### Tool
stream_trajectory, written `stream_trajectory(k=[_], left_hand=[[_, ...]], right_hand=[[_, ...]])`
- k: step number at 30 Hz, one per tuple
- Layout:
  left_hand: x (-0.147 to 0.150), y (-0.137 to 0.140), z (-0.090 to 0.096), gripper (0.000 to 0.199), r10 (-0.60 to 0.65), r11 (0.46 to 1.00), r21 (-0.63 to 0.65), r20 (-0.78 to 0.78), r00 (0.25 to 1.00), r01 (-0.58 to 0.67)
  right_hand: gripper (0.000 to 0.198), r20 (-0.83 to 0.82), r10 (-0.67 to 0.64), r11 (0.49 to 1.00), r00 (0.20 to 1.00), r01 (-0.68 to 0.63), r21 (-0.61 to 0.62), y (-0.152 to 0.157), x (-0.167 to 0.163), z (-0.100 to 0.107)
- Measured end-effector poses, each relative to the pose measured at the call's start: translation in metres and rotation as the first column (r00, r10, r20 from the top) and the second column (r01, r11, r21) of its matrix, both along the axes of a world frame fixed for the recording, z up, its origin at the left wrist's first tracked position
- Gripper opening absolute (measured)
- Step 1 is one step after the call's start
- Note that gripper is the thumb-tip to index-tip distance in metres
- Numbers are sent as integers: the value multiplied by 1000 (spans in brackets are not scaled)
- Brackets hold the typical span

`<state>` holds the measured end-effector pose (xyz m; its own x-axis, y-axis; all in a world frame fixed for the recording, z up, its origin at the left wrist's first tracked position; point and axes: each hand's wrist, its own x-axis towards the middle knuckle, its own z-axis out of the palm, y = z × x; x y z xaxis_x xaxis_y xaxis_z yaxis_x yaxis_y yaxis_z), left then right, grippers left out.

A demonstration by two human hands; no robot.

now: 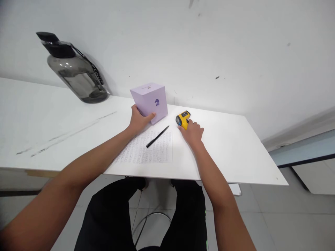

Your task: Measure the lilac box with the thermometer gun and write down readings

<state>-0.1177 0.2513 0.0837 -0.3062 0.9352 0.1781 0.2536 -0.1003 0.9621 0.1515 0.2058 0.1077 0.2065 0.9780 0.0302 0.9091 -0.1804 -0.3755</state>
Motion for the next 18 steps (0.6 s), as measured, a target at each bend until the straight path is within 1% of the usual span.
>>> stream_trajectory(k=[1, 2, 3, 4, 5, 6, 7, 8, 9, 10, 11, 12, 14, 15, 16, 17, 18], left_hand=[[0, -1, 1, 87, -20, 1000, 1, 14, 1000, 20], [0, -1, 2, 84, -40, 999, 2, 28, 999, 40], [-1, -2, 3, 81, -61, 998, 3, 41, 997, 61], [-2, -2, 4, 78, -80, 997, 6, 53, 995, 80], [-3, -2, 6, 74, -100, 995, 11, 63, 993, 100], [-3, -2, 7, 72, -121, 993, 15, 69, 990, 120], [-4, -2, 8, 71, -142, 990, 17, 71, 987, 141], [-5, -2, 8, 72, -165, 986, 18, 73, 984, 165], [-5, -3, 8, 72, -192, 981, 17, 75, 979, 191], [-5, -3, 8, 73, -215, 977, 12, 76, 974, 214], [-5, -3, 7, 74, -231, 973, 4, 75, 970, 231], [-5, -4, 6, 76, -238, 971, -6, 69, 969, 239], [-3, -3, 4, 81, -228, 973, -28, 50, 972, 230], [-3, -3, 2, 83, -219, 975, -38, 38, 975, 220], [-2, -2, 1, 86, -210, 976, -43, 30, 977, 211], [-1, -2, 0, 87, -206, 977, -43, 26, 978, 207], [-1, -2, 0, 87, -205, 978, -41, 26, 978, 206]], right_hand=[[61, -112, -13, 999, 994, 17, 40, 1, 2, -1], [55, -263, -22, 995, 965, 48, 93, 2, 4, -1], [54, -433, -20, 985, 901, 92, 148, 3, 4, -1], [56, -591, -3, 970, 806, 146, 194, 3, 4, -1], [60, -715, 28, 953, 699, 196, 229, 2, 2, -1], [63, -795, 70, 937, 603, 233, 259, 1, -1, -2], [63, -837, 113, 924, 536, 252, 287, 0, -4, -4], [63, -849, 152, 914, 506, 254, 315, -2, -8, -6], [61, -838, 187, 904, 512, 245, 351, -4, -12, -10], [59, -807, 223, 890, 546, 224, 398, -6, -16, -14], [57, -755, 265, 868, 600, 192, 457, -7, -19, -19], [56, -682, 316, 837, 660, 144, 527, -8, -22, -24], [58, -497, 432, 747, 752, 10, 665, -10, -26, -35], [63, -411, 487, 697, 771, -60, 714, -10, -28, -39], [67, -344, 533, 655, 773, -120, 746, -11, -30, -42], [71, -302, 570, 625, 764, -164, 763, -12, -32, -44], [72, -288, 596, 613, 749, -193, 767, -14, -34, -44]])
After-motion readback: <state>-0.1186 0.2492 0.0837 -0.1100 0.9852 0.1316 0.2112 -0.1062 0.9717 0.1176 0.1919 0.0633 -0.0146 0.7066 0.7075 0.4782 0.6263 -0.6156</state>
